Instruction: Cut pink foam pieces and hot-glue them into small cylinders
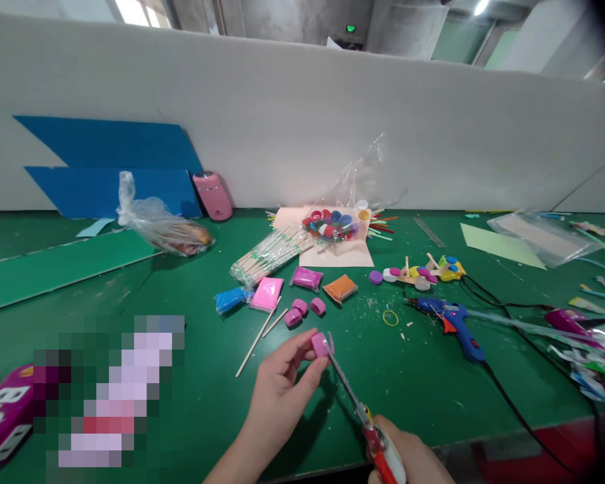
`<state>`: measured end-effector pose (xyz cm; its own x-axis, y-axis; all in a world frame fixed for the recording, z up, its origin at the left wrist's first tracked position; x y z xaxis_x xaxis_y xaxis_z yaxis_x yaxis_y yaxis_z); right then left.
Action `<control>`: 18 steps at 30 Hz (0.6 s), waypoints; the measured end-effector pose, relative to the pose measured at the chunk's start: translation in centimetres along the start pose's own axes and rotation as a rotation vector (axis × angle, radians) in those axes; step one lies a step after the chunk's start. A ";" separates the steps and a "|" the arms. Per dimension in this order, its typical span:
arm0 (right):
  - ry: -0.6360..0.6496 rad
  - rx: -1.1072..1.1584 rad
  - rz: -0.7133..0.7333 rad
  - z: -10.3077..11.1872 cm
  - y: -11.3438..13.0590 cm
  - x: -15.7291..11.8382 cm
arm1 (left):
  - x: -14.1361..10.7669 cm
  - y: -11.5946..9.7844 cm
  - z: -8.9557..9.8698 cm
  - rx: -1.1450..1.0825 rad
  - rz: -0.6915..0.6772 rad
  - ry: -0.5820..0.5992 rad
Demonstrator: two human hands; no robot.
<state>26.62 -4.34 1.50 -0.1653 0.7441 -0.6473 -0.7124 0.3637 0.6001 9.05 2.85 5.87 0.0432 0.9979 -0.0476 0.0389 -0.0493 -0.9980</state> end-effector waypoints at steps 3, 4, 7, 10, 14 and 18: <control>0.017 0.047 -0.009 -0.1 -0.3 0.2 | 0.0 0.4 -0.2 0.001 -0.022 0.001; 0.015 0.065 -0.008 -0.2 -0.5 0.2 | 0.0 0.4 -0.2 -0.002 -0.028 0.003; 0.003 0.098 -0.009 -0.5 -0.7 0.3 | 0.0 0.6 -0.3 -0.012 -0.051 0.008; 0.013 0.085 -0.010 -0.7 -0.8 0.4 | 0.0 0.7 -0.1 -0.012 -0.058 0.010; 0.001 -0.018 -0.003 -1.1 -1.2 0.8 | 0.0 1.0 0.0 -0.002 -0.056 0.012; 0.020 -0.091 -0.043 -1.6 -2.0 1.4 | 0.0 1.1 -0.1 0.006 -0.046 0.020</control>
<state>26.72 -4.98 -1.38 -0.1463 0.7175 -0.6810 -0.7780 0.3418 0.5272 9.18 2.75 4.77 0.0615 0.9981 -0.0009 0.0348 -0.0031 -0.9994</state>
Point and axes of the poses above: each hand's wrist, its own x-axis towards the middle knuckle, its own z-axis out of the back of the hand, y = z × x, the point moved 2 cm from there along x, towards the middle knuckle
